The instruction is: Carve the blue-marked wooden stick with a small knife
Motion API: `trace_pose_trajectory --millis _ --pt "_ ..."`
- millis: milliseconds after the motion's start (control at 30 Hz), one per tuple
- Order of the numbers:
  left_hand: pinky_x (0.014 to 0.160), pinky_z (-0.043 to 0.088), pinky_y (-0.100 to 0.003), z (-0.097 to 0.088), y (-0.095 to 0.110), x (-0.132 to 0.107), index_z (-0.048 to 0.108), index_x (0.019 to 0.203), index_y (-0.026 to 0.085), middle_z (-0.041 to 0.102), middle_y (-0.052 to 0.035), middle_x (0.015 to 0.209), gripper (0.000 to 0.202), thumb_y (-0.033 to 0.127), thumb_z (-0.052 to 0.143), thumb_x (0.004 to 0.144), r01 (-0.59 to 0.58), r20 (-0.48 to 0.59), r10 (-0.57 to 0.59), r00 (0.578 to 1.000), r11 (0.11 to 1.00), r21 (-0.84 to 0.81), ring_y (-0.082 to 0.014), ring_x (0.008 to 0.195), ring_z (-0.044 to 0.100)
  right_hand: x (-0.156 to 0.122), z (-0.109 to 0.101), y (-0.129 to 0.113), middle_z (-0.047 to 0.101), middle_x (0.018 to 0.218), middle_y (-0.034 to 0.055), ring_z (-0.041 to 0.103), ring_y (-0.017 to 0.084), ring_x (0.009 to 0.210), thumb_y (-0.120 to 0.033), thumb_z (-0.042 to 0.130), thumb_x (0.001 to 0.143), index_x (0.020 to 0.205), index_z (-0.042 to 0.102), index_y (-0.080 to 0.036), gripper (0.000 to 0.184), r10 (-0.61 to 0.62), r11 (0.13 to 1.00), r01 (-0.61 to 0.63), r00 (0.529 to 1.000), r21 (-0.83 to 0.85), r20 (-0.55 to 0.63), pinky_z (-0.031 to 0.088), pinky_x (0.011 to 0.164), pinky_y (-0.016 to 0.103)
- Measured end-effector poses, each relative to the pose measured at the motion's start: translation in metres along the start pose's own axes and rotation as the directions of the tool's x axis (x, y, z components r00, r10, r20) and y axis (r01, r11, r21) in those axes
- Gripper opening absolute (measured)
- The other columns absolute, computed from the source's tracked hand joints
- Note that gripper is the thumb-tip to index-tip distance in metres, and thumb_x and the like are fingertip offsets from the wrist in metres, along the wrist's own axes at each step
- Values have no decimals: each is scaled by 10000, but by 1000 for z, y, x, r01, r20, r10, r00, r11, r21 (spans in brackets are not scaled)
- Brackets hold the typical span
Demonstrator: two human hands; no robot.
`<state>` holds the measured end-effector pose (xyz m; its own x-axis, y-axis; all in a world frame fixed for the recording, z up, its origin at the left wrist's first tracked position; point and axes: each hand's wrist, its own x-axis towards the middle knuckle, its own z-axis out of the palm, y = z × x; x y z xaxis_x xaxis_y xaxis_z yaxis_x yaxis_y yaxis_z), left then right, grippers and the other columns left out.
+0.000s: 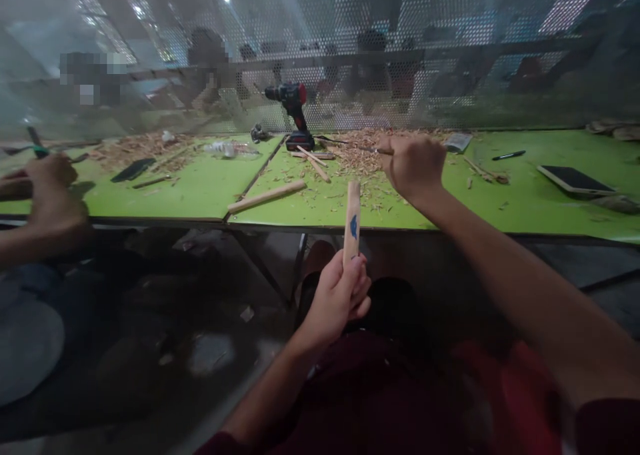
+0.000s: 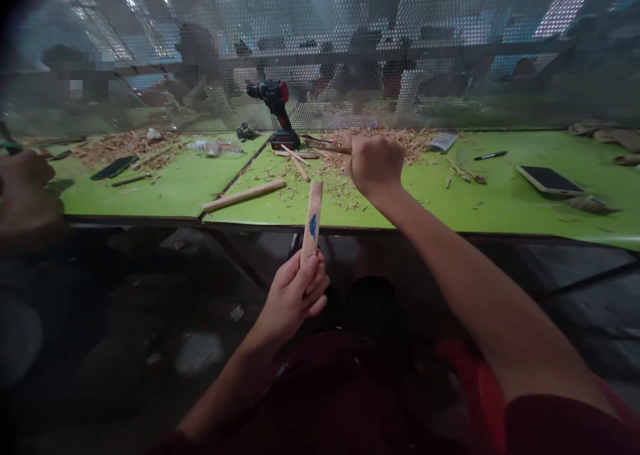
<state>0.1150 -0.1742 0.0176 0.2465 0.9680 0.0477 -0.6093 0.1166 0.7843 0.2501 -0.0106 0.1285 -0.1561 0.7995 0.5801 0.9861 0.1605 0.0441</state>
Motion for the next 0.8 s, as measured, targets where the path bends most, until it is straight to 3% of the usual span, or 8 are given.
trace_pose_trajectory --millis 100,267,367,567,800 --pt "342 216 -115 -1 0 5 504 947 193 345 104 598 261 423 625 933 -2 -8 2 1000 1000 4 -16 414 222 -19 -6 4 756 999 194 671 267 857 -401 208 1033 1129 757 -170 603 -3 1000 5 999 -28 46 445 731 368" --pt "340 222 -113 0 2 8 492 930 189 347 109 587 281 425 645 917 -10 -38 11 999 1000 30 -15 410 226 -80 1 -11 763 801 114 653 233 683 -413 278 1024 933 800 -239 558 -174 984 178 957 4 234 362 588 318" --pt "339 226 -115 2 0 8 455 874 199 333 115 569 306 432 651 912 -35 -49 37 998 998 43 -15 401 213 -103 7 -19 755 743 106 634 216 619 -382 272 1038 849 793 -219 578 -244 970 239 932 53 267 302 540 308" --pt "336 235 -119 3 -1 10 421 822 210 338 111 576 335 431 659 904 -55 -72 61 996 995 83 -23 406 229 -97 16 -21 741 709 114 622 204 616 -351 292 1052 850 788 -175 564 -225 974 214 954 74 198 302 558 300" --pt "343 201 -119 -5 6 15 425 805 204 316 108 579 337 415 673 894 -60 -106 69 992 994 89 -23 413 204 -79 25 -29 738 710 155 652 225 666 -305 246 1054 897 787 -122 593 -284 959 271 931 84 230 330 579 307"
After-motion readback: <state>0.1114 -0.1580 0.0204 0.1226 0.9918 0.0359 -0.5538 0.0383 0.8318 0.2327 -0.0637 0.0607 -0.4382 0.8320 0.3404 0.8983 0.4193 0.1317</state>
